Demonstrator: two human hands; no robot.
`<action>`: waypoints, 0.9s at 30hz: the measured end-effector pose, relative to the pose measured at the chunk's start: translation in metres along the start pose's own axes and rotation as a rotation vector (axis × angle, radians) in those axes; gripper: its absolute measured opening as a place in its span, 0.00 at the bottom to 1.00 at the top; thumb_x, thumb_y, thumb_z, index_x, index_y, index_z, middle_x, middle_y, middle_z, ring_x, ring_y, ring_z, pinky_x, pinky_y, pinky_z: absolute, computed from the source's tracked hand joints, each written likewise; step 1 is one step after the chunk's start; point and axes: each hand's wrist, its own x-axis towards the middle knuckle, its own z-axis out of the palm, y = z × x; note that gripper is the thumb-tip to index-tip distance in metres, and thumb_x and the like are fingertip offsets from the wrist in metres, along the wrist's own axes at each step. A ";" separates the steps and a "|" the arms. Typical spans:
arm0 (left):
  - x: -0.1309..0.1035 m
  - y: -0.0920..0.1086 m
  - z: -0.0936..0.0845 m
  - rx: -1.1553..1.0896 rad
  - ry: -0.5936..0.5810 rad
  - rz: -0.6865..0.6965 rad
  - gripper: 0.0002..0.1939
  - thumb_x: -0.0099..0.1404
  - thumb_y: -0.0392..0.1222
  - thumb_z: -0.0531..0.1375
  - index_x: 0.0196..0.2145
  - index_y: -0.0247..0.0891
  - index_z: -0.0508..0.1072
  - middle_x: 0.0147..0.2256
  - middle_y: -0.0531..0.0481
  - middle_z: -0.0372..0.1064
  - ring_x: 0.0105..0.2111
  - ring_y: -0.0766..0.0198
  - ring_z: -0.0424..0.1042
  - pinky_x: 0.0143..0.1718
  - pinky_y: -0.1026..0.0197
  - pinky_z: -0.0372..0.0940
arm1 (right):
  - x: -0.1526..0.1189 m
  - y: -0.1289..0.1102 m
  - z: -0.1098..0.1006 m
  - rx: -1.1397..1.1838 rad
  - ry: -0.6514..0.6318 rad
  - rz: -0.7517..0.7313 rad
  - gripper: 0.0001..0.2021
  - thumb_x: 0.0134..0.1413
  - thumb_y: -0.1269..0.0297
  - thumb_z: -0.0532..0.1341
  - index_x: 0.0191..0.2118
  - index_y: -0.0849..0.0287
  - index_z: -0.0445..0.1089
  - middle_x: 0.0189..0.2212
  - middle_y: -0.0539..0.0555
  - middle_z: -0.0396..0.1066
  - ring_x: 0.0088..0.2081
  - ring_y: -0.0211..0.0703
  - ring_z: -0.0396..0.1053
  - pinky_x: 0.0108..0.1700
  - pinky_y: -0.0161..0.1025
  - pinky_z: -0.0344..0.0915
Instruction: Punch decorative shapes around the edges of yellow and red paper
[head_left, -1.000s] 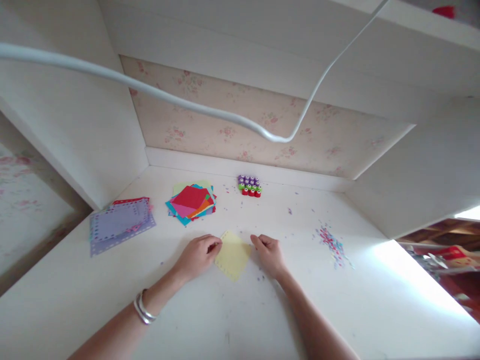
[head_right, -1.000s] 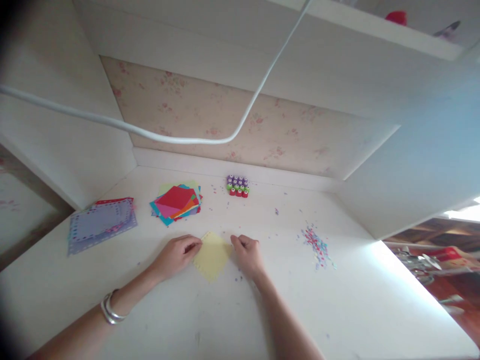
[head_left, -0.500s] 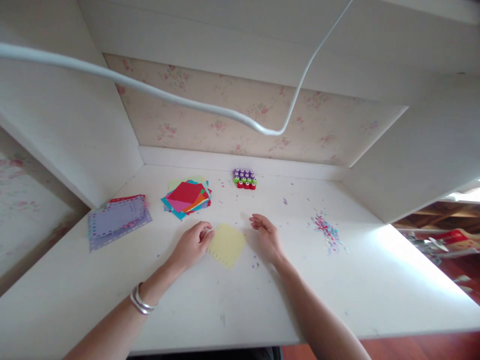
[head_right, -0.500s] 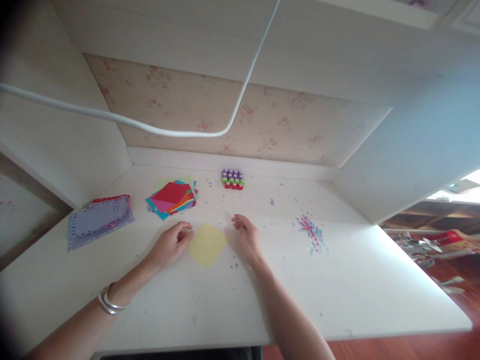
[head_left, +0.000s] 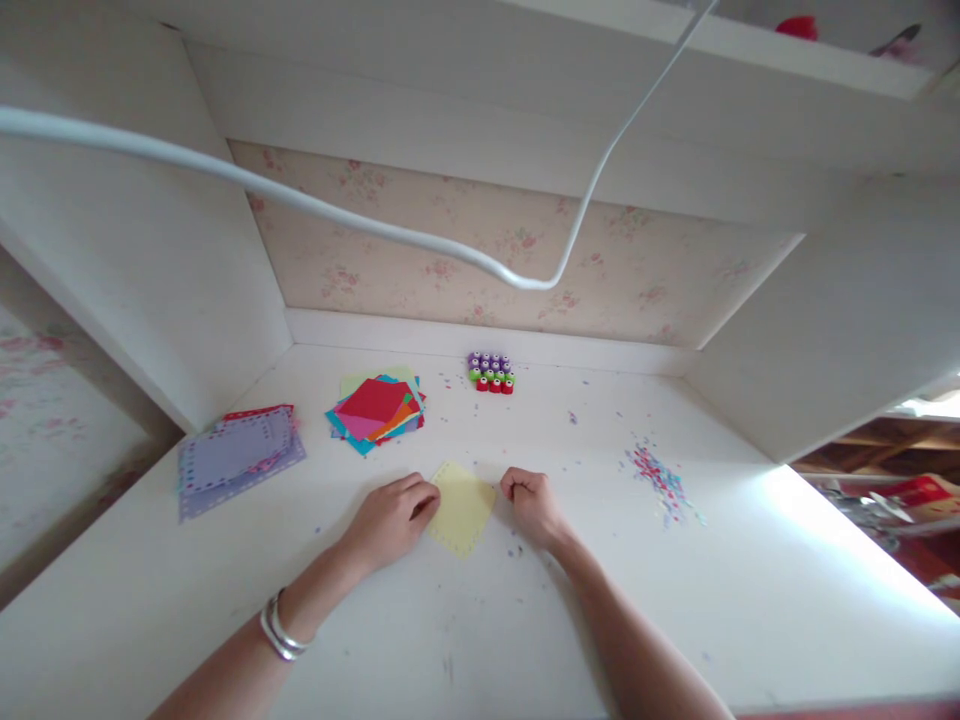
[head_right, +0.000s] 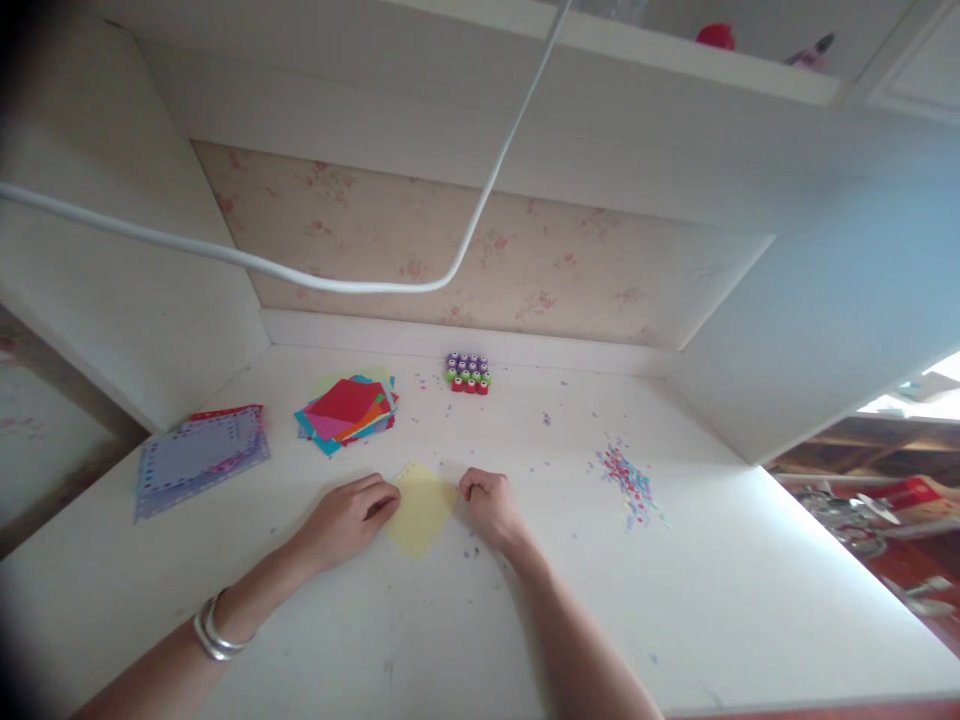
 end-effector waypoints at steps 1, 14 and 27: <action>0.000 0.000 0.000 0.003 -0.001 0.001 0.10 0.70 0.39 0.52 0.37 0.43 0.74 0.35 0.53 0.71 0.35 0.65 0.71 0.38 0.64 0.60 | 0.000 -0.001 -0.001 -0.011 -0.010 -0.002 0.06 0.32 0.69 0.45 0.17 0.58 0.57 0.16 0.47 0.53 0.23 0.35 0.52 0.27 0.33 0.48; 0.000 -0.001 0.000 0.022 -0.011 0.008 0.10 0.71 0.39 0.52 0.37 0.43 0.73 0.35 0.54 0.71 0.35 0.65 0.71 0.38 0.64 0.60 | -0.002 -0.004 -0.002 -0.116 -0.067 -0.050 0.06 0.32 0.73 0.45 0.17 0.58 0.55 0.17 0.47 0.51 0.23 0.35 0.51 0.27 0.33 0.47; 0.001 -0.001 0.002 0.027 -0.006 0.019 0.10 0.70 0.39 0.52 0.37 0.43 0.73 0.35 0.54 0.71 0.36 0.65 0.72 0.38 0.64 0.61 | -0.002 -0.002 0.002 -0.182 -0.073 -0.092 0.08 0.34 0.76 0.46 0.18 0.59 0.59 0.17 0.47 0.56 0.23 0.35 0.55 0.28 0.31 0.49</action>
